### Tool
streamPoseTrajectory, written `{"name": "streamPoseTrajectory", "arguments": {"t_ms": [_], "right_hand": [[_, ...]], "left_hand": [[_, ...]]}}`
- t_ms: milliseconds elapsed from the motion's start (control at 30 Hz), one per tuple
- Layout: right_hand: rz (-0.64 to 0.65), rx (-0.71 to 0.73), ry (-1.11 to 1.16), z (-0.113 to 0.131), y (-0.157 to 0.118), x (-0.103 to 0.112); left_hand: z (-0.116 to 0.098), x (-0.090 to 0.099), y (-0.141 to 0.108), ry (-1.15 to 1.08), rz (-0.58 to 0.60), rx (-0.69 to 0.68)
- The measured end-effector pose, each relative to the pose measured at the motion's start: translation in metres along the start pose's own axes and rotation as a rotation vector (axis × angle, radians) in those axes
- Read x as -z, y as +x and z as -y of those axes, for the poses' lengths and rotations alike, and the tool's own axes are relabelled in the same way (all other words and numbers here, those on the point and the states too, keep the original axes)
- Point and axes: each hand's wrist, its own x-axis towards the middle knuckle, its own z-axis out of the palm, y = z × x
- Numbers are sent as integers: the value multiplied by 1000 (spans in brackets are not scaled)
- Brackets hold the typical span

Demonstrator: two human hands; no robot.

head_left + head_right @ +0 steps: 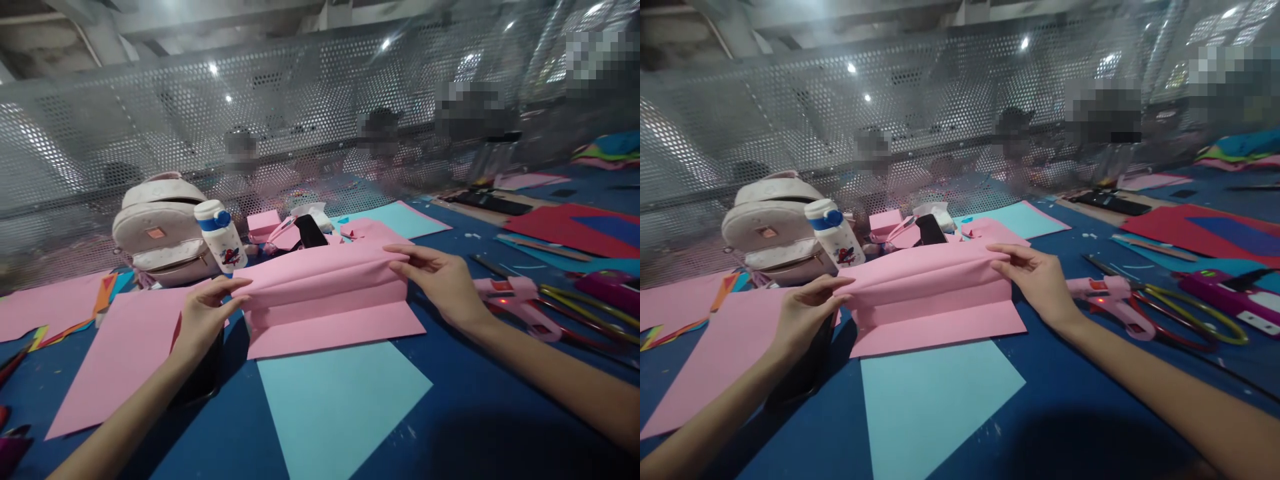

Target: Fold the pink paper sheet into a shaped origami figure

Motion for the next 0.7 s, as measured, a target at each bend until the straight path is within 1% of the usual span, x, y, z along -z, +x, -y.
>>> {"name": "streamPoseTrajectory", "arguments": {"t_ms": [167, 300, 400, 567, 700], "right_hand": [[-12, 37, -12, 6, 0, 1], [-15, 50, -46, 15, 0, 4], [-12, 40, -63, 17, 1, 6], [-10, 51, -8, 21, 3, 5], [-47, 109, -22, 23, 6, 6]], "left_hand": [[-8, 4, 2, 21, -74, -83], [-14, 9, 3, 50, -89, -126], [-18, 14, 4, 63, -69, -203], [-32, 24, 7, 51, -31, -352], [-41, 27, 7, 73, -18, -399]]}}
